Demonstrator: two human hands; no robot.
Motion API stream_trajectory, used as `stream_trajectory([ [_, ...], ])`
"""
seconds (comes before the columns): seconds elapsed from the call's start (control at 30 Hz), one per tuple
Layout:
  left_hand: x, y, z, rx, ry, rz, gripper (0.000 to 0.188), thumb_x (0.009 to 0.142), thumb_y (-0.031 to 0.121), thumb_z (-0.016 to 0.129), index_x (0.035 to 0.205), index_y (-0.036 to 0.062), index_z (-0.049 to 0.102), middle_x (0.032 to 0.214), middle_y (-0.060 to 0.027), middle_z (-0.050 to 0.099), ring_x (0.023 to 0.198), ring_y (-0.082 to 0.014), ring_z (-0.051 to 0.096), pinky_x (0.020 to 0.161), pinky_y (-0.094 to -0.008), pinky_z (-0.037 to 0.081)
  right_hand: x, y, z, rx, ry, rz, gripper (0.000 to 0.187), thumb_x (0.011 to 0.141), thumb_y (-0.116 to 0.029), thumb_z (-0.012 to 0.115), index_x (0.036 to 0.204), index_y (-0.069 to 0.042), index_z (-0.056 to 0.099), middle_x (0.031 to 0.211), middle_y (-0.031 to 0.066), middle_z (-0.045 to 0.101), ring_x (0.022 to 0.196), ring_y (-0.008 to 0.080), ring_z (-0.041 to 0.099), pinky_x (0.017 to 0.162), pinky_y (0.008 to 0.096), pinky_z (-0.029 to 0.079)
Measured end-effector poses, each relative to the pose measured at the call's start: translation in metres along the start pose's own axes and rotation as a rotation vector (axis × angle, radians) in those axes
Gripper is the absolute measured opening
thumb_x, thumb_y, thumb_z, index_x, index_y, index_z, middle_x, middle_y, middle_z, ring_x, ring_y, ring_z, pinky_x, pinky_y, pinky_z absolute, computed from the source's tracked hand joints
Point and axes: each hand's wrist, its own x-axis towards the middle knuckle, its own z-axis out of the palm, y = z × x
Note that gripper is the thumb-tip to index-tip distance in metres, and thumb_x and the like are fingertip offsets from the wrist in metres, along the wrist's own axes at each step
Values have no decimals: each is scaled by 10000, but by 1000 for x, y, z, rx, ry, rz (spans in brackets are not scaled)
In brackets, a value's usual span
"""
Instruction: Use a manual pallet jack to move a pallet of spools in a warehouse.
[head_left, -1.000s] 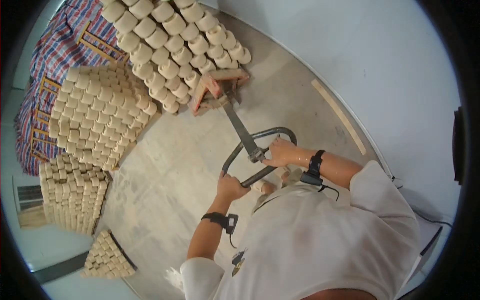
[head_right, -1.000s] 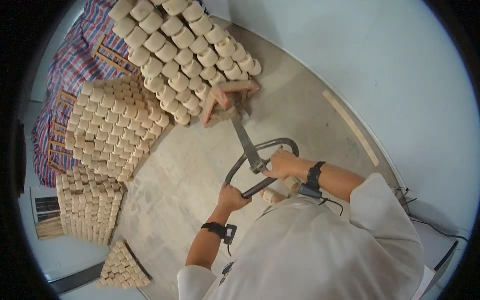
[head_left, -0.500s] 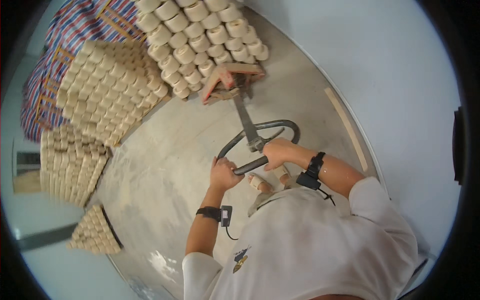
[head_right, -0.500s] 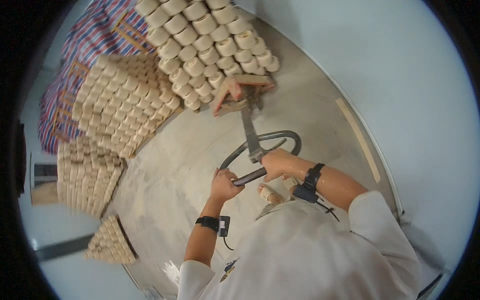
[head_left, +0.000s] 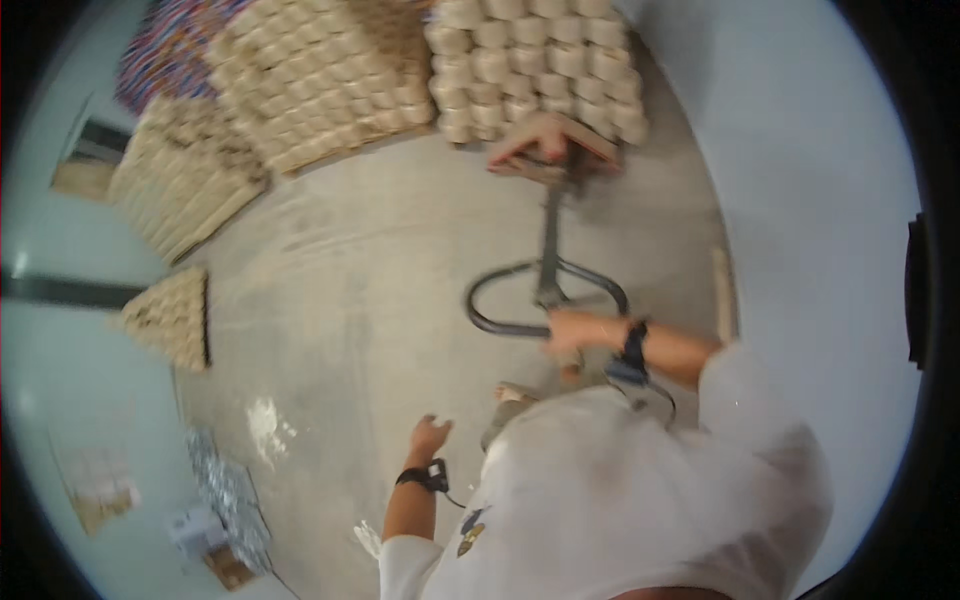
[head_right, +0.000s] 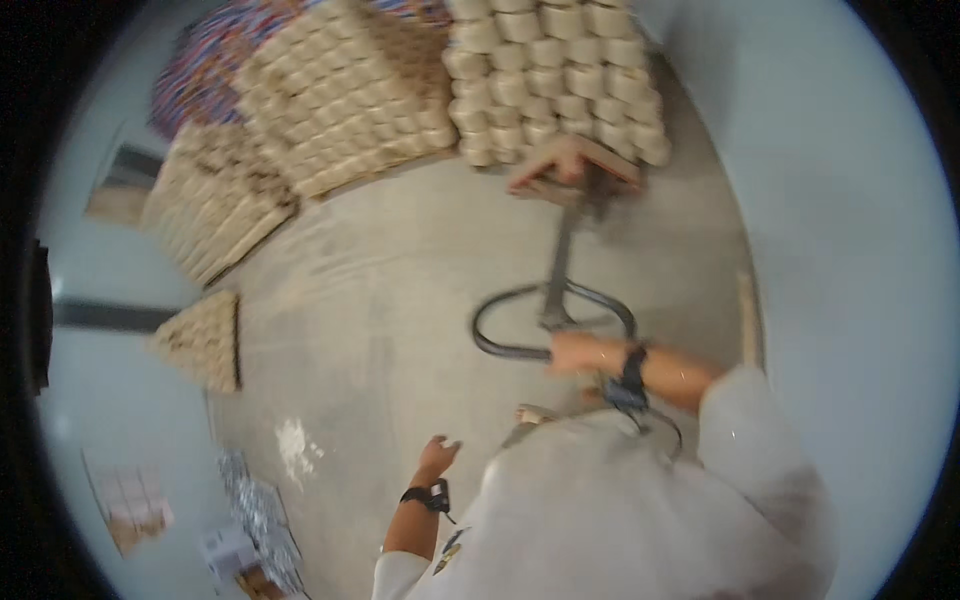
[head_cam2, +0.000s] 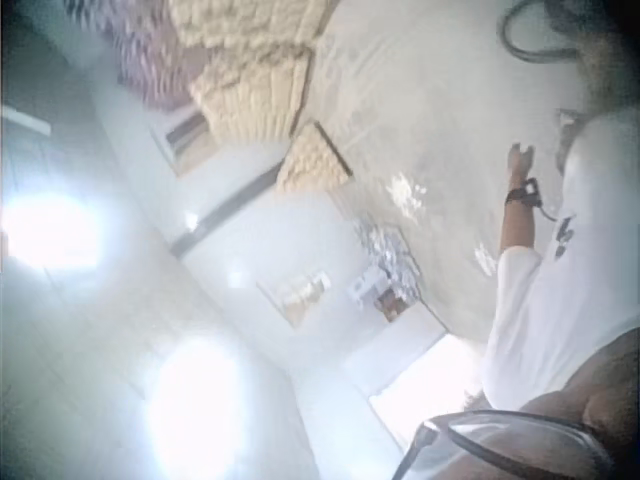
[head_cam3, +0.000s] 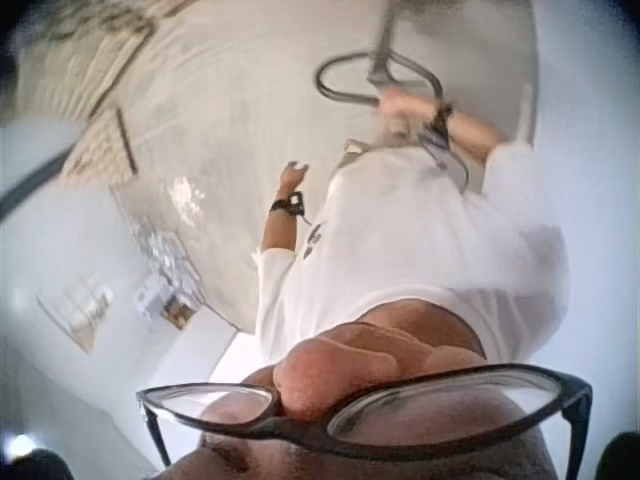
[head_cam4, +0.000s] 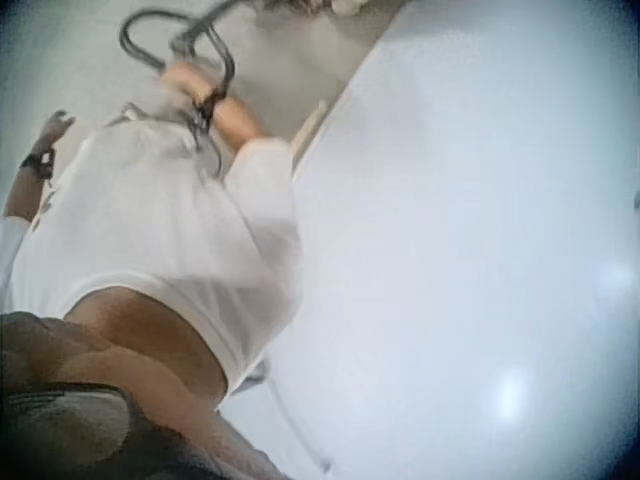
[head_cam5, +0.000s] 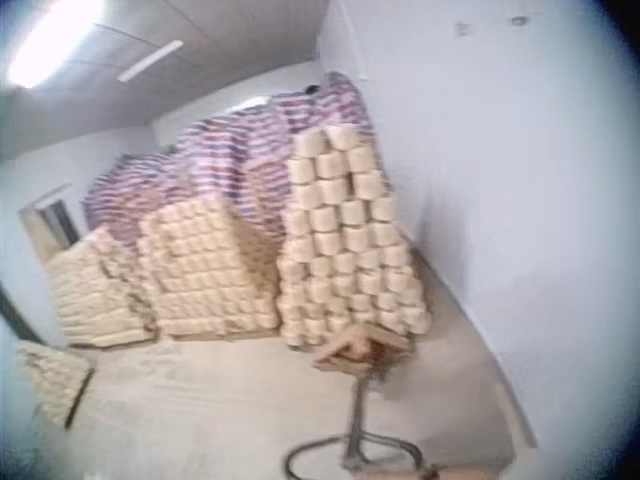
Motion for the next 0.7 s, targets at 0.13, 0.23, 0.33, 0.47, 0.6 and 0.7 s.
stream_trajectory([
  [0.13, 1, -107, 64, -225, -70, -4, 481, 870, 356, 619, 1174, -16, 600, 1033, -183, 688, 970, -272, 646, 832, -383, 502, 7, 0, -93, -61, 213, -141, 556, 716, -462, 674, 712, 93, 665, 631, 217, 642, 600, 340, 654, 597, 432, 534],
  [0.23, -24, -124, 107, -623, -140, -448, 389, 892, 332, 586, 1131, 27, 618, 943, -106, 709, 760, -172, 619, 644, -337, 480, -16, -20, -111, -37, 34, 64, 533, 721, -438, 657, 775, 93, 670, 707, 232, 659, 677, 350, 669, 637, 441, 537],
  [0.33, -36, -131, 129, -492, -298, -209, 415, 883, 342, 588, 1170, 42, 573, 892, -76, 697, 729, -165, 589, 578, -325, 444, -9, -5, -45, -57, 219, 5, 509, 724, -415, 651, 794, 88, 675, 786, 256, 667, 756, 378, 668, 700, 457, 534],
  [0.47, -57, -145, 136, -670, -256, -180, 341, 881, 288, 580, 1118, 43, 585, 907, -81, 687, 747, -161, 599, 562, -292, 441, -13, -16, 7, -36, 126, 40, 518, 713, -412, 661, 802, 98, 669, 821, 279, 662, 794, 400, 661, 735, 463, 525],
  [0.6, -45, -137, 126, -870, -178, -135, 267, 880, 235, 572, 1065, 44, 597, 921, -86, 677, 765, -157, 609, 547, -258, 438, 7, 6, -42, -107, 142, 27, 543, 725, -424, 650, 810, 111, 660, 799, 287, 654, 742, 394, 649, 698, 459, 504],
  [0.7, -38, -143, 135, -1069, -93, -370, 243, 884, 228, 573, 1013, 24, 596, 877, -88, 678, 684, -138, 597, 496, -226, 408, -23, 16, -121, -247, 223, -25, 556, 728, -411, 646, 809, 138, 646, 772, 288, 644, 701, 400, 629, 662, 464, 486],
])
